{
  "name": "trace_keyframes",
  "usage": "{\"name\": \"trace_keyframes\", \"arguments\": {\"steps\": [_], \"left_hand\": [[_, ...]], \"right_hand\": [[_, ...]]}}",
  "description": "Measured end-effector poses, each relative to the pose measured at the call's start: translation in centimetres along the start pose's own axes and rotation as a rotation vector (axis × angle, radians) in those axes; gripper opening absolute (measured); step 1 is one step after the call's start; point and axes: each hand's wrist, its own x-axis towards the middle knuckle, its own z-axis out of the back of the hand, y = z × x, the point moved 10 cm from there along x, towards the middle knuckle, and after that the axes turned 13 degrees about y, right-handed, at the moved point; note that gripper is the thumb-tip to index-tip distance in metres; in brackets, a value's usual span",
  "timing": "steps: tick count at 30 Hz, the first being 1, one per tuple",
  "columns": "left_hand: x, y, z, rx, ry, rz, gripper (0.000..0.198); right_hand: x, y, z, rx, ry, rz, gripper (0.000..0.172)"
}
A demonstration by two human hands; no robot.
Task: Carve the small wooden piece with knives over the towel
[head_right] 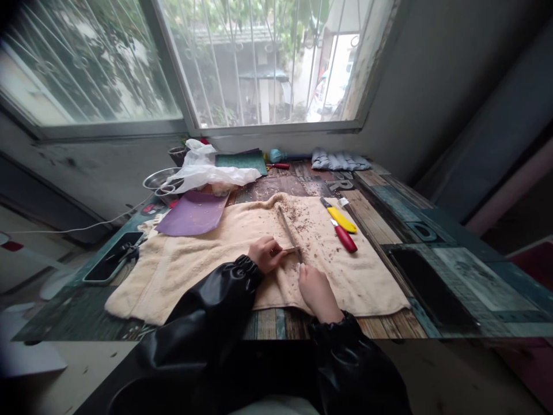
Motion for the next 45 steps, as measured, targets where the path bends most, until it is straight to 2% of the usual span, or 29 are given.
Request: {"name": "trace_keyframes", "arguments": {"steps": [4,9,12,15,18,21,27,33,39,45], "left_hand": [[-0.1,0.3,0.0,0.017,-0.027,0.046,0.020],[0.0,1.4,0.3,0.001,-0.038,0.148,0.020],[0.0,0.8,0.3,-0.017,-0.022,0.100,0.019],[-0.1,0.0,0.2,-0.013,-0.004,0.057,0.019],[-0.1,0.7,0.4,-0.013,-0.026,0.133,0.020],[-0.1,1.6,0.5,-0.024,-0.040,0.192,0.021],[0.0,0.4,0.1,-0.034,-0.006,0.070,0.019],[-0.3,1.6,0.3,-0.033,-0.031,0.193,0.020],[-0.2,0.4,0.1,-0.004,-0.036,0.051,0.019],[-0.3,-0.2,0.0,0.009,-0.018,0.019,0.017]], "right_hand": [[1.4,0.9,0.8,-0.009,-0.014,0.011,0.043],[0.1,0.2,-0.1,0.021,0.012,0.006,0.045],[-0.5,-0.6,-0.4,0.018,0.000,-0.023,0.045],[0.2,-0.1,0.1,0.004,-0.011,-0.009,0.044],[1.0,0.6,0.6,0.014,-0.008,0.010,0.043],[0.6,0.4,0.4,0.021,-0.001,0.014,0.043],[0.0,-0.1,0.3,0.015,-0.001,0.007,0.043],[0.4,0.3,0.8,0.027,0.048,0.040,0.041],[-0.1,-0.4,0.9,-0.005,0.051,0.024,0.041],[1.0,0.4,1.0,-0.001,0.039,0.031,0.040]]}}
